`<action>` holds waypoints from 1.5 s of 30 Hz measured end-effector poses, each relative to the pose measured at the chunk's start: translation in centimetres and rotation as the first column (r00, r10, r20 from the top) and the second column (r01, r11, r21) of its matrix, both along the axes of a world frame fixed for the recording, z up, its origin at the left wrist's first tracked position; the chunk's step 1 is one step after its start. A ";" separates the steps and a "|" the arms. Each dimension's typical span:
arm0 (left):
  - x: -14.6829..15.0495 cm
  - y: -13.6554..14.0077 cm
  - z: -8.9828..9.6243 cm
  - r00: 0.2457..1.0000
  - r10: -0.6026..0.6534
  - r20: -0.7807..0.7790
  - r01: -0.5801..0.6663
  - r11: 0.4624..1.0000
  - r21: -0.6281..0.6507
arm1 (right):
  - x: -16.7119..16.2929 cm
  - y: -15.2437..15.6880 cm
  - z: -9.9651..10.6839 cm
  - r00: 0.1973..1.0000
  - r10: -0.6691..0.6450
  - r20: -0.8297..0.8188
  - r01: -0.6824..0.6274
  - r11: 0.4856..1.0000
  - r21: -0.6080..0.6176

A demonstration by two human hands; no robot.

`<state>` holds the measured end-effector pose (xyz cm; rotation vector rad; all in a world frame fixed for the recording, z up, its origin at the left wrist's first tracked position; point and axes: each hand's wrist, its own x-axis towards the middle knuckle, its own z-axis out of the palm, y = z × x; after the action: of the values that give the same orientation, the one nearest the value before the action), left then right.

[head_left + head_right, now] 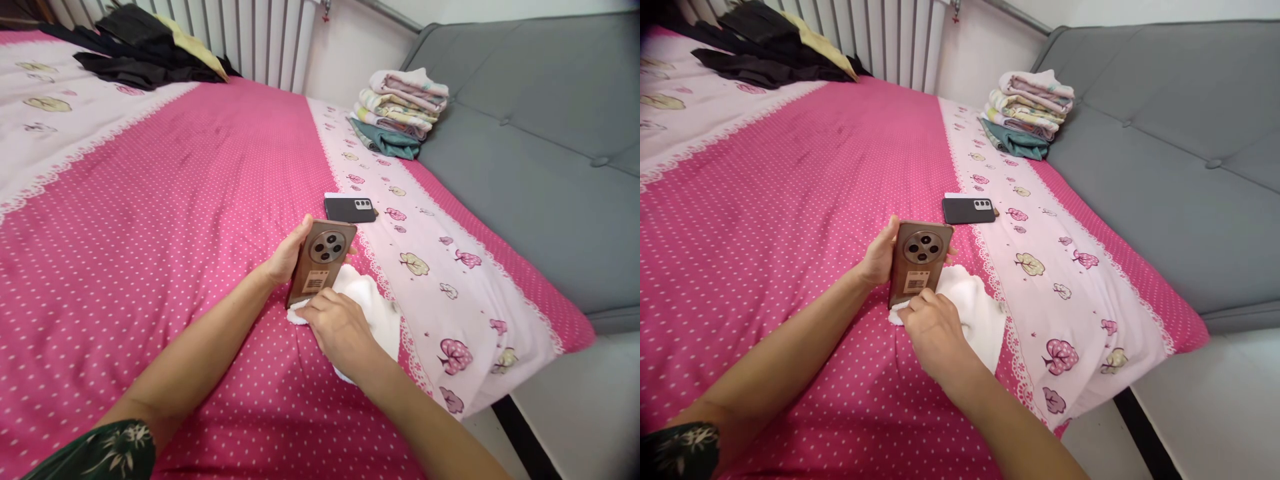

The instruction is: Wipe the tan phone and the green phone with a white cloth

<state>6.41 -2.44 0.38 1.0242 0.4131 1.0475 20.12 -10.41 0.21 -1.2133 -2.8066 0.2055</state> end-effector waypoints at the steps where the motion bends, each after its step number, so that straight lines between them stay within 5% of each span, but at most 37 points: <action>1: 0.0 0.0 0.0 1.000 0.000 0.003 0.000 1.000 0.001 | 0.0 0.0 0.0 1.000 -0.001 0.003 0.001 1.000 0.001; 45: 0.0 0.0 0.0 1.000 0.002 0.004 -0.002 1.000 0.005 | -0.1 0.0 0.3 0.999 -0.013 0.049 0.015 0.998 -0.054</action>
<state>6.38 -2.42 0.33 1.0265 0.4088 1.0530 19.99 -10.44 0.46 -1.2660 -2.8507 0.2557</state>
